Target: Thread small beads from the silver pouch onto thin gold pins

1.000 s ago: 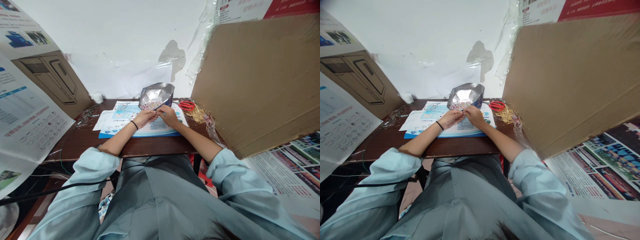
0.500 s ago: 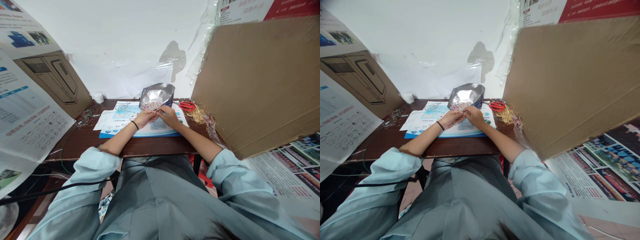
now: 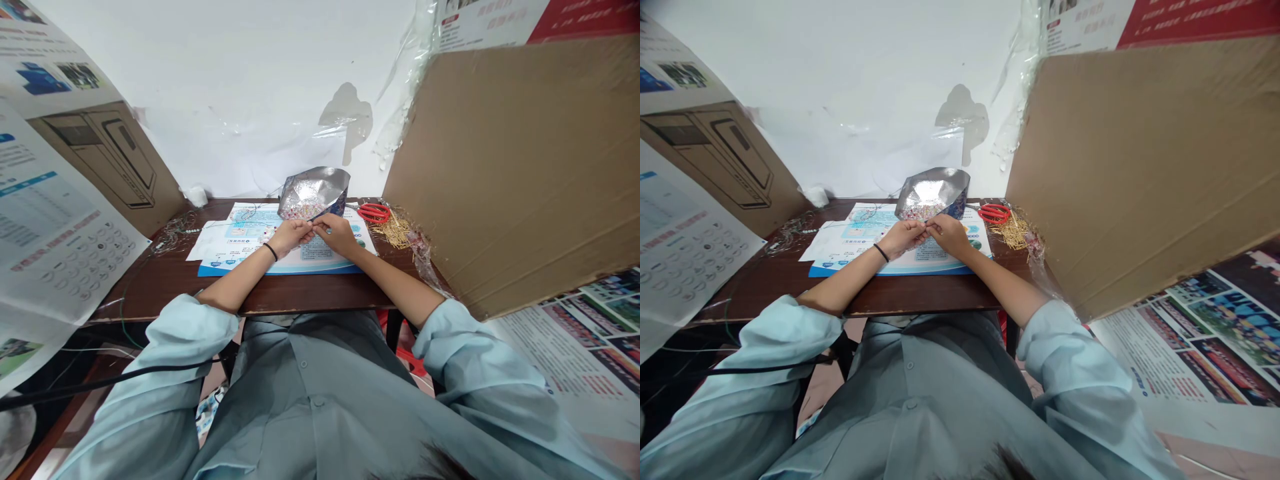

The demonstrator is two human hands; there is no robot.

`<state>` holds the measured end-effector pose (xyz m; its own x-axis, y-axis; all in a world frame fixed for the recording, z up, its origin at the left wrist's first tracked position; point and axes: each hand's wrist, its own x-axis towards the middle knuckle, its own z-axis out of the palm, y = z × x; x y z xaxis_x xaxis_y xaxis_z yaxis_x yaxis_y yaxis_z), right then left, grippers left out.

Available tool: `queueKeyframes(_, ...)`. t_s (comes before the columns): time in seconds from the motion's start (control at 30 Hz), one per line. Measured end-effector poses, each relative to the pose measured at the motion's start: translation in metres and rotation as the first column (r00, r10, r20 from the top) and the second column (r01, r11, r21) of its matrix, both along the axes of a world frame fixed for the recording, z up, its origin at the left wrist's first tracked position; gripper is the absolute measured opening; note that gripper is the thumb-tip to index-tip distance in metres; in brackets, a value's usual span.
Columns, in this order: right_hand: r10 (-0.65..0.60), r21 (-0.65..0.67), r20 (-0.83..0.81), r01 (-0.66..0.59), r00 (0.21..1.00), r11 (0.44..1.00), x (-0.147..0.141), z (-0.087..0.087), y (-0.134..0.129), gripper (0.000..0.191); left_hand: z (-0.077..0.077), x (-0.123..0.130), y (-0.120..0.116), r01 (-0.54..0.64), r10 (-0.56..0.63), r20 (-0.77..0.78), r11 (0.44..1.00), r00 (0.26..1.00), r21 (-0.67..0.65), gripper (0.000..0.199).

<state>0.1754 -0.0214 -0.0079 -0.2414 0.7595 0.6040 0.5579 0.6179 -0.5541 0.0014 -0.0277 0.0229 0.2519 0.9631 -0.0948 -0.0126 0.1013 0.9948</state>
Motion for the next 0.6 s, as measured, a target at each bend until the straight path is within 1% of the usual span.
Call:
queueKeyframes(0.2,-0.012,-0.001,-0.023,0.012,1.000,1.000,-0.0019,0.0011,-0.0017,0.008,0.0015,-0.0012,0.0002,0.002,0.000,-0.060,0.999,0.998,0.039,0.029)
queueKeyframes(0.43,-0.006,-0.019,-0.022,0.006,1.000,1.000,-0.0026,0.0022,-0.0028,0.007,0.0063,0.0008,-0.0043,0.002,0.002,-0.075,0.999,0.997,0.052,0.035)
queueKeyframes(0.6,-0.006,-0.010,-0.026,0.006,1.000,1.000,-0.0033,0.0032,-0.0036,0.009,0.0061,-0.0001,-0.0041,0.013,-0.008,-0.078,0.998,0.997,0.067,0.035)
